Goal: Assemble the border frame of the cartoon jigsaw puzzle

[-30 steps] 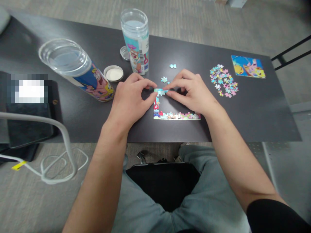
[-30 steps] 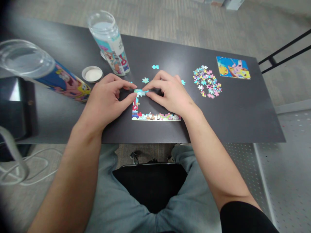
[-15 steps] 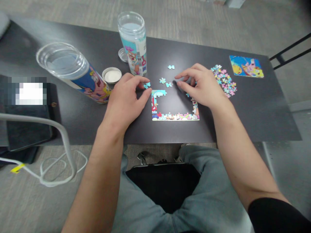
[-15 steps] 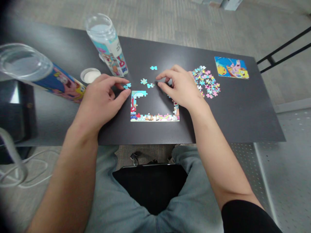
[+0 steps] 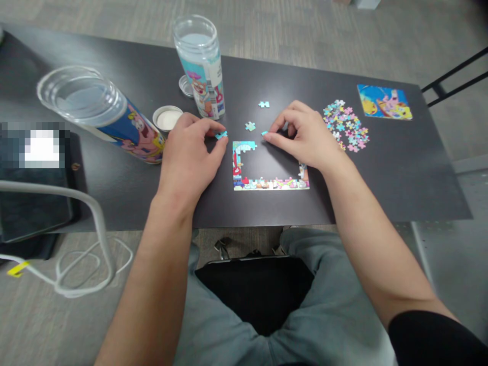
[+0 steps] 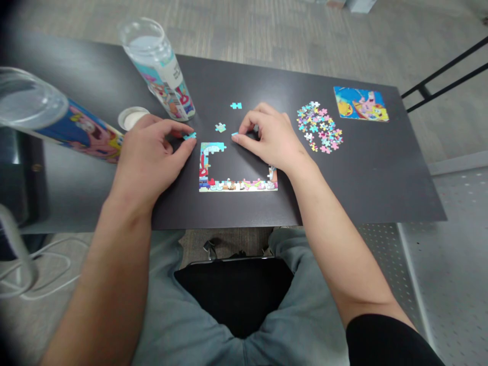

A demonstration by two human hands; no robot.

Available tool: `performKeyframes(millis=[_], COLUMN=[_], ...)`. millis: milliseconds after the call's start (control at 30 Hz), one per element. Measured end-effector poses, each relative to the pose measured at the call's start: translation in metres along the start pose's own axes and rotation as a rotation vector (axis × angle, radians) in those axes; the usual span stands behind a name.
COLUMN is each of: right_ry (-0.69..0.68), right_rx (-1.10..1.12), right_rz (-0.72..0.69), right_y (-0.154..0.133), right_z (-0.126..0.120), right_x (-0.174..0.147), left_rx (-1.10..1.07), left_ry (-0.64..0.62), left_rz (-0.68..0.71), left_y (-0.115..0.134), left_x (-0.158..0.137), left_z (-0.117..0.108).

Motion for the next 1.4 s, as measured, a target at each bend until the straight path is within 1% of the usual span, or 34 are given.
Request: performKeyframes(millis=[200, 467, 633, 800, 900, 967, 1233, 1333, 1400], right_ry=[-0.019, -0.082, -0.11, -0.078, -0.027, -0.018, -0.094, -0.063, -0.029], right_rx=[0.007, 0.049, 0.058, 0.019, 0.041, 0.051, 0.041, 0.046, 0.071], right_rz=[-0.039, -0.05, -0.096, -0.13, -0.163, -0.175, -0.099, -0.12, -0.11], right_y=[0.003, 0.001, -0.008, -0.019, -0.023, -0.023, -0.03, -0.032, -0.028], right_z=[-0.008, -0.006, -0.004, -0.001, -0.001, -0.001, -0.003, -0.003, -0.004], right_x=[-0.003, -0.001, -0.001, -0.002, -0.004, -0.005, -0.005, -0.004, -0.004], left_rx=[0.014, -0.004, -0.01, 0.005, 0.001, -0.009, 0.026, 0.041, 0.047], left_ry=[0.002, -0.006, -0.005, -0.007, -0.013, -0.016, -0.014, -0.008, -0.006], left_rz=[-0.011, -0.008, -0.013, -0.043, -0.058, -0.064, -0.039, -0.027, -0.024], left_y=[-0.002, -0.003, -0.001, 0.005, 0.006, 0.006, 0.005, 0.004, 0.003], left_x=[0.001, 0.001, 0.0, -0.003, -0.004, -0.004, -0.004, -0.004, -0.004], left_z=[0.0, -0.001, 0.001, 0.004, 0.004, 0.004, 0.003, 0.004, 0.004])
Point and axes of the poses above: each hand's wrist, its own x-axis towards the middle knuckle, its own z-axis out of the palm, y = z × x, the point moved 3 cm from there along x, towards the middle knuckle, and after that the axes turned 10 degrees about -x, right-handed, at the moved point
